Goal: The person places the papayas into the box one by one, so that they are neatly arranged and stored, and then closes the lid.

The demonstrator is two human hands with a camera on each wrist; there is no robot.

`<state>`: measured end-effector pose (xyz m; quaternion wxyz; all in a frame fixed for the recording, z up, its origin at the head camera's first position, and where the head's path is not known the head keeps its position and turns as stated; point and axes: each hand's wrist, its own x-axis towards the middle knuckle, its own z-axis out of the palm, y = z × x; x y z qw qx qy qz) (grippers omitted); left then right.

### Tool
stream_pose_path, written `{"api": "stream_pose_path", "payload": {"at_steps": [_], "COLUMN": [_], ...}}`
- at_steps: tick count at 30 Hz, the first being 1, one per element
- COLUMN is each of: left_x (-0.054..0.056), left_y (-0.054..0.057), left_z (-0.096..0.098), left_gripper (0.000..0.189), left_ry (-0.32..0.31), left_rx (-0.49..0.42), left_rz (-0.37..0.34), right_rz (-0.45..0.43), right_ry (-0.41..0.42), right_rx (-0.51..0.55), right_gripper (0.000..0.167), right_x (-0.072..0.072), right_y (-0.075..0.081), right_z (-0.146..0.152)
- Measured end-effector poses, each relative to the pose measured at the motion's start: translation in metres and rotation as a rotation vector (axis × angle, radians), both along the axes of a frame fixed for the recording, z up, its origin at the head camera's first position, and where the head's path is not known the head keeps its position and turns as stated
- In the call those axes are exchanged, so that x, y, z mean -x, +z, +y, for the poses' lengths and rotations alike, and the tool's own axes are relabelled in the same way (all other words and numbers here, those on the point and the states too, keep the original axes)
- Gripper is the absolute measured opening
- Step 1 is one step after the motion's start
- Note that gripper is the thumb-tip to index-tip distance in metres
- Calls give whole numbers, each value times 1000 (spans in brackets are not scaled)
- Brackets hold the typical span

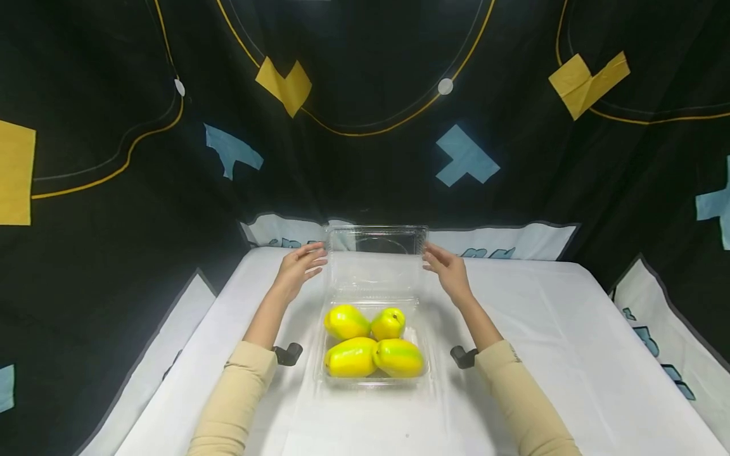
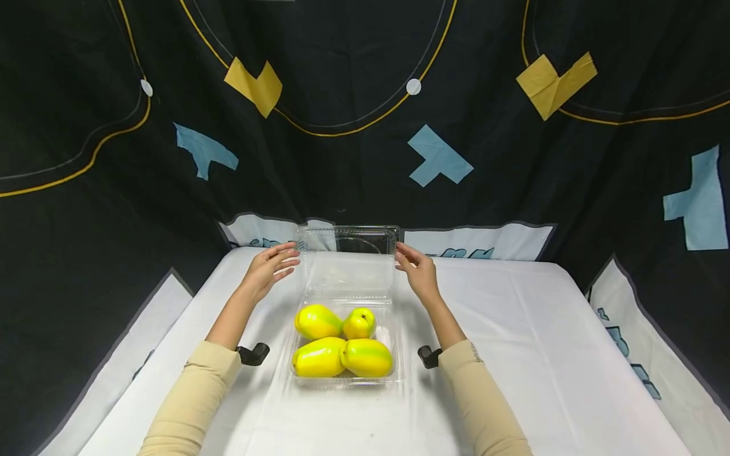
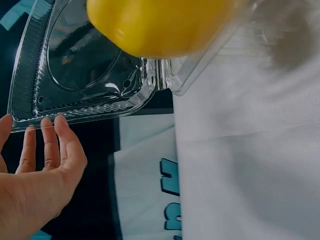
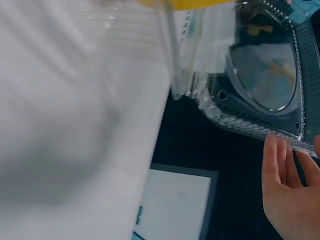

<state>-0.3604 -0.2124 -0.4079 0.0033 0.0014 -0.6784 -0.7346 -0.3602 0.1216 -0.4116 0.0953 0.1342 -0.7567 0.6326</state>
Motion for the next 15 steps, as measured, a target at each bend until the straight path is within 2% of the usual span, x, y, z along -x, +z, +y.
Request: {"api": "stream_pose_path", "payload": {"at_steps": [1, 4, 5, 8, 11, 12, 15], "left_x": [-2, -9, -12, -21, -32, -35, -48], "left_y": [2, 8, 10, 16, 21, 22, 25], "left_z": [0, 1, 2, 2, 3, 3, 3], "left_gripper": [45, 48, 49, 50, 48, 47, 41], "left_ry": [-9, -24, -24, -32, -32, -33, -18], "left_rx": [-8, -19, -15, -8, -8, -11, -12], "left_rz": [8, 33, 44, 79, 120, 133, 167], "right_rz": [18, 87, 114, 160, 172, 165, 152], "right_ry": [-9, -42, -30, -58, -82, -112, -125], "right_rx": [-5, -7, 18, 36, 51, 34, 37], "right_gripper": [39, 36, 36, 36, 35, 34, 32], "right_x": [-6, -8, 10, 11, 0, -20, -33], "right_y": [6, 8, -11, -17, -10, 9, 14], "right_z": [-1, 2, 7, 11, 10, 6, 6]}}
